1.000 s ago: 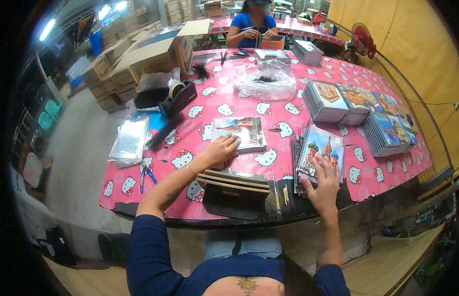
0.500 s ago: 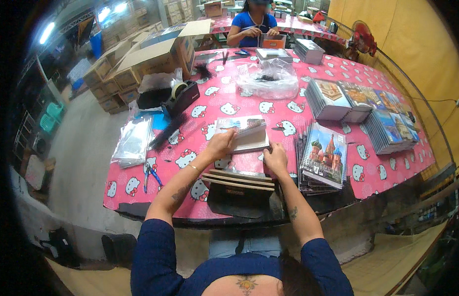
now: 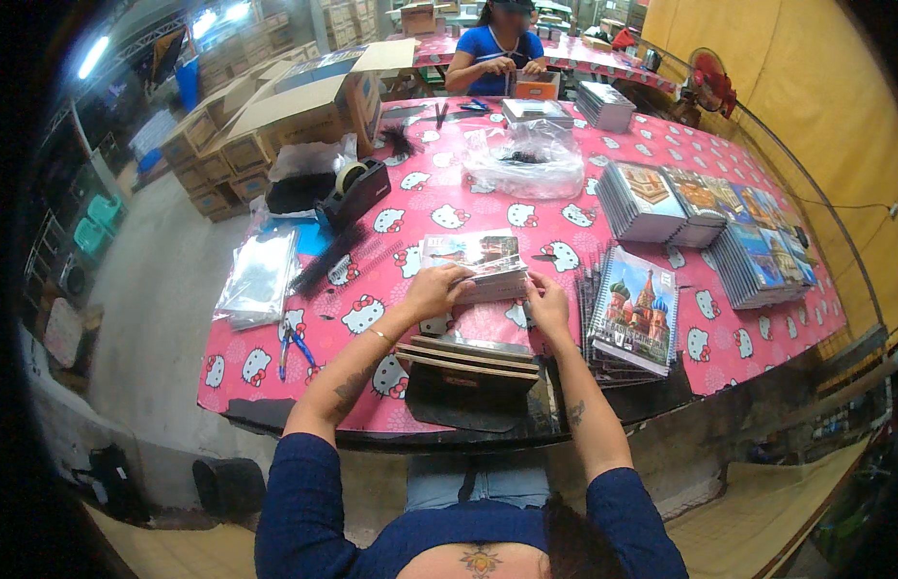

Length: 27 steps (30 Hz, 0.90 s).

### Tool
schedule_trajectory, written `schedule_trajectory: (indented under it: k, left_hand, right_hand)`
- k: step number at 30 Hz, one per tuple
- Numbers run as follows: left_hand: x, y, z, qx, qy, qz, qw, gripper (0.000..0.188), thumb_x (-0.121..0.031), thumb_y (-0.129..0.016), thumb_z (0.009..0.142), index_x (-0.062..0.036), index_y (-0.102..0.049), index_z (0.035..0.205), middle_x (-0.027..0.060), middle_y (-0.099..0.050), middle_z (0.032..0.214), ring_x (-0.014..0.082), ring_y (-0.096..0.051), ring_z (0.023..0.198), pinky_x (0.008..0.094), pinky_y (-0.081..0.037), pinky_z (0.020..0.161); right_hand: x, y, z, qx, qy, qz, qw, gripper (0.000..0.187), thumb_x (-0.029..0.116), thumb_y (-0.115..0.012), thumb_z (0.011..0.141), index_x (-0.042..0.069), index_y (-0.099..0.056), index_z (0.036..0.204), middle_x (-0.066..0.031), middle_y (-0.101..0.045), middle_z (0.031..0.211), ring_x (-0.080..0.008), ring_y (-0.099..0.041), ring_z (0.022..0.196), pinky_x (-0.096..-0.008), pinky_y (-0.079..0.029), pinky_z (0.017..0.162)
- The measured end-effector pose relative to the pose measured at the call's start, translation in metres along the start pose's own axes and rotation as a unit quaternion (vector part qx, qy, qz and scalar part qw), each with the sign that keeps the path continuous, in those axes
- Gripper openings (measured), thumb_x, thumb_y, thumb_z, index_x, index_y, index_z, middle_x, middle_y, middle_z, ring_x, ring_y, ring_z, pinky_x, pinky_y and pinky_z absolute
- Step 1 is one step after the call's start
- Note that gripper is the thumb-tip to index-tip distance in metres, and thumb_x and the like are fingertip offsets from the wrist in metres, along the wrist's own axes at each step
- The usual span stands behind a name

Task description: The person places notebooks into plastic sleeves, peels away the adhesive backing from the flap, and seals the sleeves before stacking them in a pile.

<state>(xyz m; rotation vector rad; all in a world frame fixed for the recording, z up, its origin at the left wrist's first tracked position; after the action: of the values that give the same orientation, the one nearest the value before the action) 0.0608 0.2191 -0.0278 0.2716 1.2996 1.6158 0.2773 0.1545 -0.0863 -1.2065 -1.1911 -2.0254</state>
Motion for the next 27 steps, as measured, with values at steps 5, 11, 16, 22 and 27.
schedule_trajectory:
  k: [5,11,16,22,27]
  left_hand:
    - [-0.005,-0.001,0.001,0.012,0.008,0.006,1.0,0.024,-0.03,-0.059,0.093,-0.0112,-0.068,0.106,0.0123,-0.067,0.103,0.0345,-0.066,0.089,0.0431,-0.053,0.076]
    - [0.011,-0.005,0.001,0.01,0.045,0.005,0.999,0.026,-0.03,-0.058,0.094,-0.0113,-0.068,0.109,0.0117,-0.067,0.106,0.033,-0.064,0.095,0.0431,-0.051,0.08]
    - [0.01,-0.003,0.014,0.018,0.063,-0.036,0.997,0.028,-0.031,-0.056,0.095,-0.01,-0.068,0.109,0.0119,-0.067,0.106,0.033,-0.065,0.095,0.0422,-0.051,0.081]
    - [0.023,0.003,0.013,-0.026,0.124,-0.08,0.989,0.03,-0.032,-0.055,0.094,-0.0076,-0.069,0.104,0.0175,-0.069,0.09,0.0376,-0.065,0.087,0.0459,-0.05,0.077]
    - [0.023,-0.001,0.015,-0.033,0.111,-0.089,0.989,0.03,-0.033,-0.055,0.094,-0.0064,-0.069,0.103,0.0177,-0.069,0.09,0.0373,-0.066,0.087,0.0463,-0.05,0.078]
  right_hand:
    - [0.005,-0.003,-0.003,0.001,-0.001,-0.038,0.999,0.035,0.02,-0.064,0.089,0.002,-0.065,0.119,-0.0185,-0.069,0.106,-0.0293,-0.07,0.091,-0.0379,-0.052,0.082]
    - [-0.007,-0.011,0.013,-0.008,-0.076,-0.035,0.996,0.038,0.034,-0.052,0.093,0.004,-0.071,0.105,-0.0158,-0.07,0.086,-0.0282,-0.067,0.079,-0.0404,-0.05,0.073]
    - [-0.057,-0.016,0.039,-0.001,-0.229,0.052,0.972,0.048,0.044,-0.054,0.088,0.001,-0.071,0.102,-0.0207,-0.071,0.096,-0.0376,-0.067,0.091,-0.0435,-0.05,0.082]
    - [-0.02,-0.012,0.029,0.016,-0.148,-0.059,0.987,0.036,0.034,-0.072,0.079,0.009,-0.072,0.104,-0.0112,-0.073,0.094,-0.0281,-0.07,0.091,-0.0415,-0.052,0.082]
    - [0.01,0.001,0.028,-0.008,-0.112,-0.158,0.981,0.025,0.028,-0.07,0.081,0.012,-0.072,0.1,-0.0101,-0.072,0.097,-0.0307,-0.068,0.093,-0.0432,-0.052,0.081]
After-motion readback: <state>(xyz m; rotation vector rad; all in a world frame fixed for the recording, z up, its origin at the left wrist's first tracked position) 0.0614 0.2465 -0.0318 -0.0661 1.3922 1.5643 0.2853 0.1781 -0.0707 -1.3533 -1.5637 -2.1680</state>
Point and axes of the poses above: each hand's wrist, its own z-axis towards the middle knuckle, its own y-axis out of the back of the hand, x = y × z, the point moved 9 cm from there along z, towards the middle knuckle
